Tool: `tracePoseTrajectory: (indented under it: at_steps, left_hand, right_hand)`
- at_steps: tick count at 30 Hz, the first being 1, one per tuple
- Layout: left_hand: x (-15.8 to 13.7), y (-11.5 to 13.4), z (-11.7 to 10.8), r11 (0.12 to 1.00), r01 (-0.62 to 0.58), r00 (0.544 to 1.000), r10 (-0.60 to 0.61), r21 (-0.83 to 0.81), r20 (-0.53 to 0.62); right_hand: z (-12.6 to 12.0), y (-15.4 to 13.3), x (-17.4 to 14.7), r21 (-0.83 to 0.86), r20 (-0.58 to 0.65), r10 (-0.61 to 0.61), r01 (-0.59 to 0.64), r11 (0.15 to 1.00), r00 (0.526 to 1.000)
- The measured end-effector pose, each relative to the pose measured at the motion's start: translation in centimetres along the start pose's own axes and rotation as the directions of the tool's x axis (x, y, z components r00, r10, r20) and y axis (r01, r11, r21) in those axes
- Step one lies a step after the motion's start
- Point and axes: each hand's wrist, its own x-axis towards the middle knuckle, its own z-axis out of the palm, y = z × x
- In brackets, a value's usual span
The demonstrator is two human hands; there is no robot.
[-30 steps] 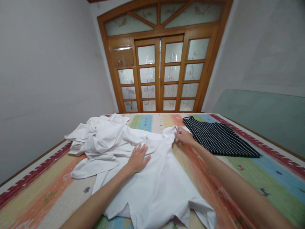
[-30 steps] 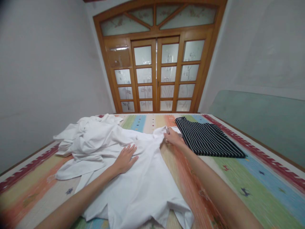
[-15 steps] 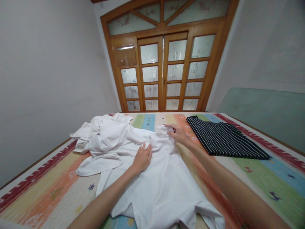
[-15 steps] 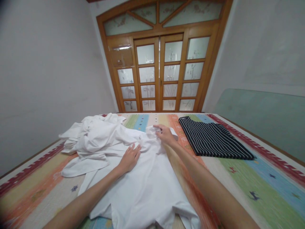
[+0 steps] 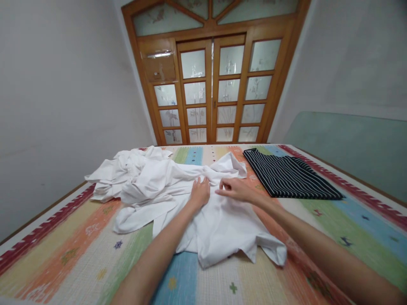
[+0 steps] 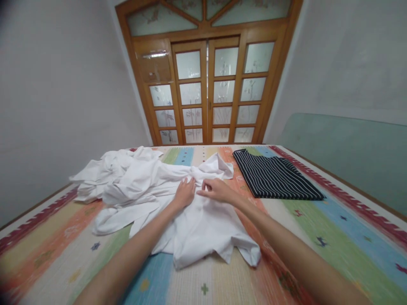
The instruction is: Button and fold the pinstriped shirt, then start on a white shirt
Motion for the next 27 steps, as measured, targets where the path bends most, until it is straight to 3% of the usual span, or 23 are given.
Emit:
tracePoseTrajectory:
  at_steps: [2, 4, 6, 10, 13, 18, 22, 24, 27]
  left_hand:
    - [0.8, -0.3, -0.2, 1.0, -0.011, 1.0, 0.011, -0.021, 0.015]
    - [1.4, -0.9, -0.4, 0.998, -0.02, 0.999, 0.021, -0.051, 0.025]
    - [1.8, -1.5, -0.7, 0.996, -0.033, 0.999, 0.036, -0.08, 0.036]
    - [1.8, -2.9, -1.3, 0.986, -0.111, 0.991, 0.12, -0.126, 0.064]
    - [1.1, -4.4, -1.8, 0.977, -0.143, 0.983, 0.159, -0.155, 0.095]
    - [-1.0, -7.0, -3.0, 0.967, -0.135, 0.985, 0.156, -0.217, 0.081]
    - [-3.5, -8.4, -4.6, 0.94, -0.141, 0.982, 0.174, -0.311, 0.08]
    - [-4.9, -9.0, -5.6, 0.932, -0.134, 0.979, 0.178, -0.337, 0.103]
    - [-7.1, -9.8, -7.1, 0.927, -0.14, 0.973, 0.194, -0.347, 0.125]
  right_hand:
    - [0.5, -2.4, -2.1, 0.065, 0.163, -0.117, 0.107, 0.992, 0.98]
    - [1.2, -4.4, -4.4, 0.053, 0.279, -0.239, 0.233, 0.971, 0.93]
    - [2.1, -5.6, -6.3, 0.002, 0.381, -0.279, 0.301, 0.954, 0.881]
    - [3.0, -4.1, -8.1, -0.083, 0.41, -0.221, 0.277, 0.957, 0.885]
    - [2.3, -0.3, -8.0, -0.23, 0.4, -0.05, 0.153, 0.961, 0.915]
    - [-0.2, 5.8, -7.8, -0.346, 0.152, 0.242, -0.178, 0.921, 0.958]
    - [-2.0, 7.4, -7.5, -0.206, -0.094, 0.291, -0.305, 0.93, 0.952]
    - [-2.7, 7.4, -7.1, -0.132, -0.231, 0.299, -0.334, 0.933, 0.926]
    - [-3.6, 7.2, -6.5, -0.057, -0.425, 0.318, -0.376, 0.925, 0.848]
